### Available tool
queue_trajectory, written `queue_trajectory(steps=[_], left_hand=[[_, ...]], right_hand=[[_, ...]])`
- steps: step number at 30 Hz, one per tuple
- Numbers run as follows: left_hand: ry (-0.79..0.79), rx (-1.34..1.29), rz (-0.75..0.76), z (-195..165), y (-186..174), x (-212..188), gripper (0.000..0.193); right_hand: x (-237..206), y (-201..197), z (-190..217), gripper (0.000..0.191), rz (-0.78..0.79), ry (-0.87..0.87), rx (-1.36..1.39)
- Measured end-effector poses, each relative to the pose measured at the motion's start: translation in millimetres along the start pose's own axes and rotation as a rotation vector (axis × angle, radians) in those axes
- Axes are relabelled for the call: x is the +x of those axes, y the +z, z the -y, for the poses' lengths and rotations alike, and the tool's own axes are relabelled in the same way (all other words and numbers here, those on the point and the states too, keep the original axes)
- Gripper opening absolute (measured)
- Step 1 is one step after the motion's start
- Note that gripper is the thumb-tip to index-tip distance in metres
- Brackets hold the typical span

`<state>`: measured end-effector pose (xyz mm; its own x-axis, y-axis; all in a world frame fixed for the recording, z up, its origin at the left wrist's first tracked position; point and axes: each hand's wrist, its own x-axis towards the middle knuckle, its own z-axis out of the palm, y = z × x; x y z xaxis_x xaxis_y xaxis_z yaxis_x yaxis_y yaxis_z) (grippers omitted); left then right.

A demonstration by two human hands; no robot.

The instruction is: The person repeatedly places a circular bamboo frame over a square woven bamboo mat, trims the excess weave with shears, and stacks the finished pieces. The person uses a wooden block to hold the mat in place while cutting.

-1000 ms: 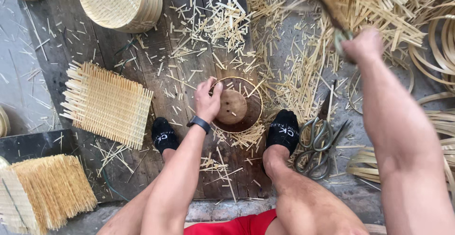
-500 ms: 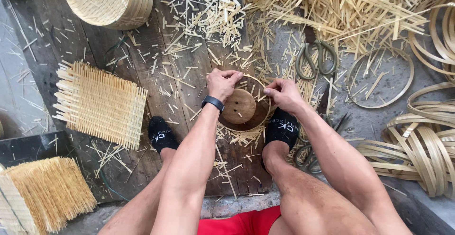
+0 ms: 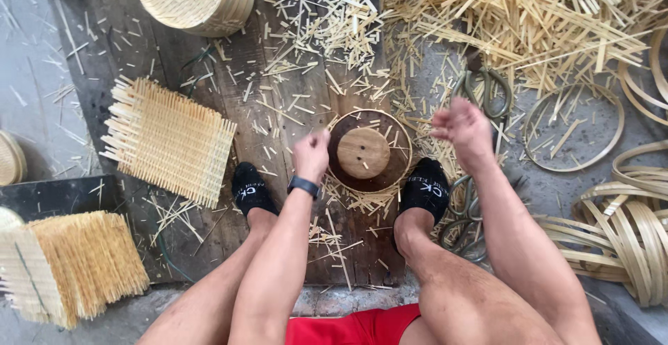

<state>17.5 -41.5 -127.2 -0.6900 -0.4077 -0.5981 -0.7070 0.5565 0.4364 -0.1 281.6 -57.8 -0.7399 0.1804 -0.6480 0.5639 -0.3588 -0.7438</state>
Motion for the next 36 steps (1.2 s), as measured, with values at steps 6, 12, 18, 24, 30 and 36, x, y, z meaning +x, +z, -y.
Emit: queue_trajectory(steps=[6,12,18,24,30,36], left_hand=[[-0.108,-0.590,0.294,27,0,-1,0.034],[-0.139,-0.372,0.164,6,-5,-9,0.035],[-0.364,-1.290,0.475,23,7,-55,0.025],[-0.378,-1.065,0.271,38,63,-72,0.021],[-0.320,-0.929,0.176,12,36,-75,0.032],[0.710,-0.410,0.059,-26,-54,-96,0.043]], right_hand=[[6,5,-65,0.023,0.227,0.230,-0.496],[2,7,-63,0.023,0.127,0.230,-0.464],[-24,16,-49,0.020,0.197,0.334,-0.142],[-22,29,-81,0.017,0.097,0.241,-0.310],[-28,34,-62,0.030,0.166,0.246,-0.355],[-55,55,-18,0.100,0.371,0.143,-0.064]])
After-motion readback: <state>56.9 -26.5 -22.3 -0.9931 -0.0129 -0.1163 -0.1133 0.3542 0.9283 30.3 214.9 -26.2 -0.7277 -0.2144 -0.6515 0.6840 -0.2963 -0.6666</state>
